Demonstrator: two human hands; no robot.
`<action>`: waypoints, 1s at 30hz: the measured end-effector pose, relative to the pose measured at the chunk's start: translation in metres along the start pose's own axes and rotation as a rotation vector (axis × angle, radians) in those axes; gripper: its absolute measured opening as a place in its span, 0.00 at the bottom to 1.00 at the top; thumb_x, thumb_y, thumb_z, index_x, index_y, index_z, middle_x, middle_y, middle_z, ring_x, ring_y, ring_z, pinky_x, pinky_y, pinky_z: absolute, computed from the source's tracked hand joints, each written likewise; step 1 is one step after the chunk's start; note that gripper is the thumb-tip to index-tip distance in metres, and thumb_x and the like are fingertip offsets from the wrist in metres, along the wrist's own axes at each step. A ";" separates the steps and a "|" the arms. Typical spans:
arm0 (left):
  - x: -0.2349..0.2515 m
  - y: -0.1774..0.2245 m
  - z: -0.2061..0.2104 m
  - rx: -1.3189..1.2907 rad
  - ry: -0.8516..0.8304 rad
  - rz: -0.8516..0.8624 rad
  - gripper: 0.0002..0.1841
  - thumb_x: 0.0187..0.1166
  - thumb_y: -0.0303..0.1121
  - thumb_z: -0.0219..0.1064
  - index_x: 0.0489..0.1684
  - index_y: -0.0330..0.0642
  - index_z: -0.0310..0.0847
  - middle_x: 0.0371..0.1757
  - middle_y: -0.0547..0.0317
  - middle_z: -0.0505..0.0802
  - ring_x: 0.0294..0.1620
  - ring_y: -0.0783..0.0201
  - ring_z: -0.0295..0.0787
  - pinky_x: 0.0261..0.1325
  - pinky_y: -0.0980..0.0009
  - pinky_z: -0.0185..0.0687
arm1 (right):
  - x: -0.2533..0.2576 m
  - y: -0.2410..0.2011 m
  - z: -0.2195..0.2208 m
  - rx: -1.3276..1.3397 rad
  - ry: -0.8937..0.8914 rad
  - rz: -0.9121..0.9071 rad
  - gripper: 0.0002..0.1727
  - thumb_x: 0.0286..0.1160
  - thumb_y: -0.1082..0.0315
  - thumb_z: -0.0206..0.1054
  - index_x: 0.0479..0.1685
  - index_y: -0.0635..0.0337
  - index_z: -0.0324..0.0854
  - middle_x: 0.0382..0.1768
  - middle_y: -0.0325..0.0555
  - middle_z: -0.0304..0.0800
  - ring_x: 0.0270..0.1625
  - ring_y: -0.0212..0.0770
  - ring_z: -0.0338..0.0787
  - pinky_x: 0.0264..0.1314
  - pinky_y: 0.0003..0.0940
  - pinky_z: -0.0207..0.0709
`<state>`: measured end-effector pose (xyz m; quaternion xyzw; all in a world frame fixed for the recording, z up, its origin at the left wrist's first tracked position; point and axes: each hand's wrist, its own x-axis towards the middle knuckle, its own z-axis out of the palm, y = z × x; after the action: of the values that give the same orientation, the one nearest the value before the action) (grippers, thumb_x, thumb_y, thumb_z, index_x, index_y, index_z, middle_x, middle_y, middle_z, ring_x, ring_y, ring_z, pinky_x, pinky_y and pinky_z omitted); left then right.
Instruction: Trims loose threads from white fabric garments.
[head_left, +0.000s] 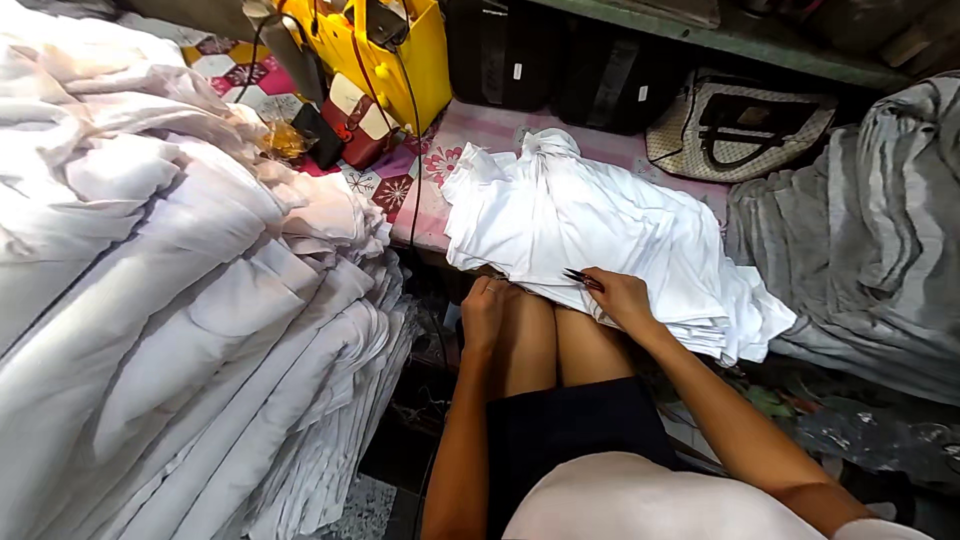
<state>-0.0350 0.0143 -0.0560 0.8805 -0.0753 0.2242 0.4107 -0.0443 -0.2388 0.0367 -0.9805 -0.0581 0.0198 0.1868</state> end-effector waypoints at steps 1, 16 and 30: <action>-0.006 0.005 -0.013 0.064 -0.088 -0.164 0.07 0.76 0.24 0.70 0.39 0.30 0.93 0.42 0.39 0.95 0.46 0.44 0.95 0.54 0.50 0.89 | 0.000 -0.002 -0.010 0.055 -0.103 0.071 0.19 0.85 0.59 0.65 0.66 0.60 0.87 0.50 0.63 0.94 0.55 0.66 0.92 0.59 0.70 0.77; 0.018 0.044 -0.021 0.057 -0.554 -0.260 0.13 0.84 0.26 0.61 0.51 0.25 0.89 0.63 0.33 0.87 0.69 0.39 0.83 0.74 0.48 0.76 | 0.007 -0.029 -0.016 1.043 -0.345 0.489 0.26 0.98 0.54 0.40 0.52 0.61 0.83 0.16 0.26 0.62 0.15 0.23 0.60 0.19 0.19 0.57; 0.003 0.043 0.026 -0.252 -0.059 -0.143 0.06 0.71 0.25 0.71 0.31 0.28 0.88 0.51 0.37 0.88 0.54 0.49 0.88 0.59 0.63 0.85 | 0.010 -0.043 -0.004 1.076 -0.461 0.597 0.26 0.98 0.52 0.42 0.41 0.58 0.83 0.13 0.25 0.60 0.10 0.22 0.56 0.14 0.18 0.52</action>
<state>-0.0374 -0.0336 -0.0395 0.8312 -0.0521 0.1572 0.5307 -0.0384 -0.1992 0.0563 -0.6949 0.1960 0.3069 0.6201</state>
